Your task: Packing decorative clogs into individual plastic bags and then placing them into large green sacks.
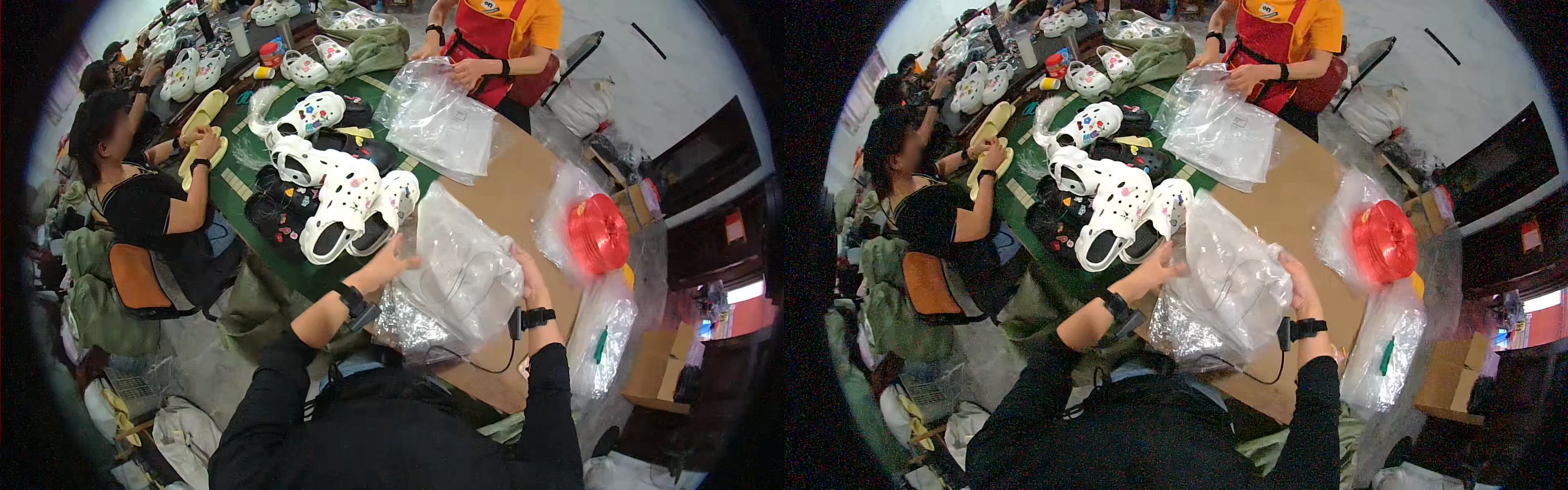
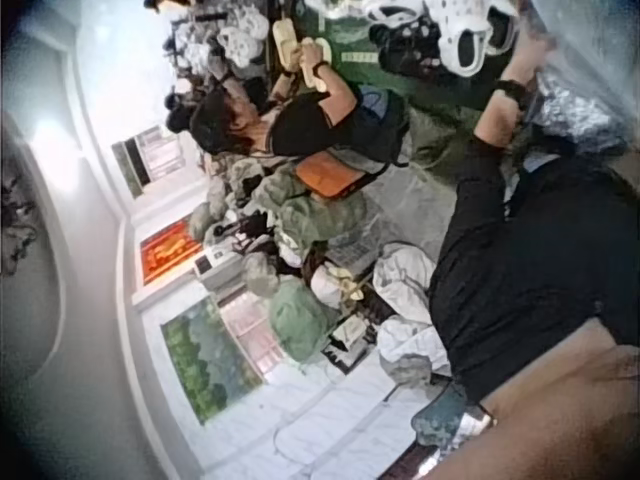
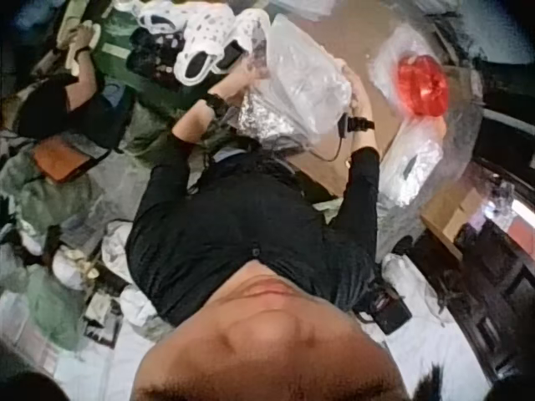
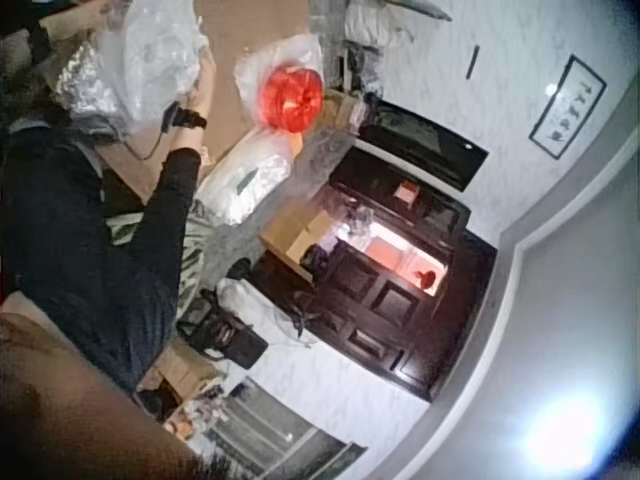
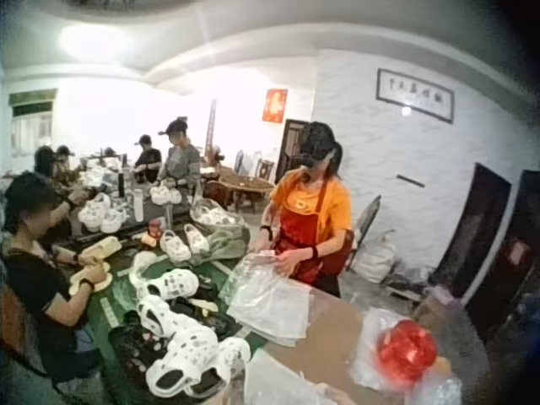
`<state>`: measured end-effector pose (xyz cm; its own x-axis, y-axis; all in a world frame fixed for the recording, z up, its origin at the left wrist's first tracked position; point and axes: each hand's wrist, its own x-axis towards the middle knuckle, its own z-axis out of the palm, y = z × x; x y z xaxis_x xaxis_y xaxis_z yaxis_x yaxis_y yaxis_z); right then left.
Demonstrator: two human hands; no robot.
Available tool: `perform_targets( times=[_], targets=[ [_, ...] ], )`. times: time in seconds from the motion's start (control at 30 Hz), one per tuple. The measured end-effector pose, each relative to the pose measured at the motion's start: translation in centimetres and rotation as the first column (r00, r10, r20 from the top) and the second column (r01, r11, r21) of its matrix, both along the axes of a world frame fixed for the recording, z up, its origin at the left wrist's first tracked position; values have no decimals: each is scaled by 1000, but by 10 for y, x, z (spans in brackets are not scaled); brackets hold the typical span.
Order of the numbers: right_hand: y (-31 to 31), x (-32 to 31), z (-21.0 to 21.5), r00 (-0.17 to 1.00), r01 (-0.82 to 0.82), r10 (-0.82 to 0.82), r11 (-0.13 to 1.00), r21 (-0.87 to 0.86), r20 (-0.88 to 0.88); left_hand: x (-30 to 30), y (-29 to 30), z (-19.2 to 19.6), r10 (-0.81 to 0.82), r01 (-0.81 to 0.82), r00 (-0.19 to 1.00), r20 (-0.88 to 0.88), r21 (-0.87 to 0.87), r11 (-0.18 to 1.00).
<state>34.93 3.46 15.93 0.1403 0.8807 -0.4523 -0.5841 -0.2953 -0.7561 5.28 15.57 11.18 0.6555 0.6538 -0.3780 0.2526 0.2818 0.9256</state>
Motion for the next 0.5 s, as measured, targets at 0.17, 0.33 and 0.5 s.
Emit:
perform_targets(
  times=[0.17,0.33,0.5],
  targets=[
    [-1,-48,23,985,-156,156,988,7,-68,6,-19,-45,9,130,933,-359,360,924],
    [3,-50,82,970,-65,53,997,41,238,4,-31,-53,-278,299,919,280,-34,954],
    [3,17,70,-57,12,-48,999,49,997,-5,-43,-57,2,17,989,145,-129,992]
  ],
)
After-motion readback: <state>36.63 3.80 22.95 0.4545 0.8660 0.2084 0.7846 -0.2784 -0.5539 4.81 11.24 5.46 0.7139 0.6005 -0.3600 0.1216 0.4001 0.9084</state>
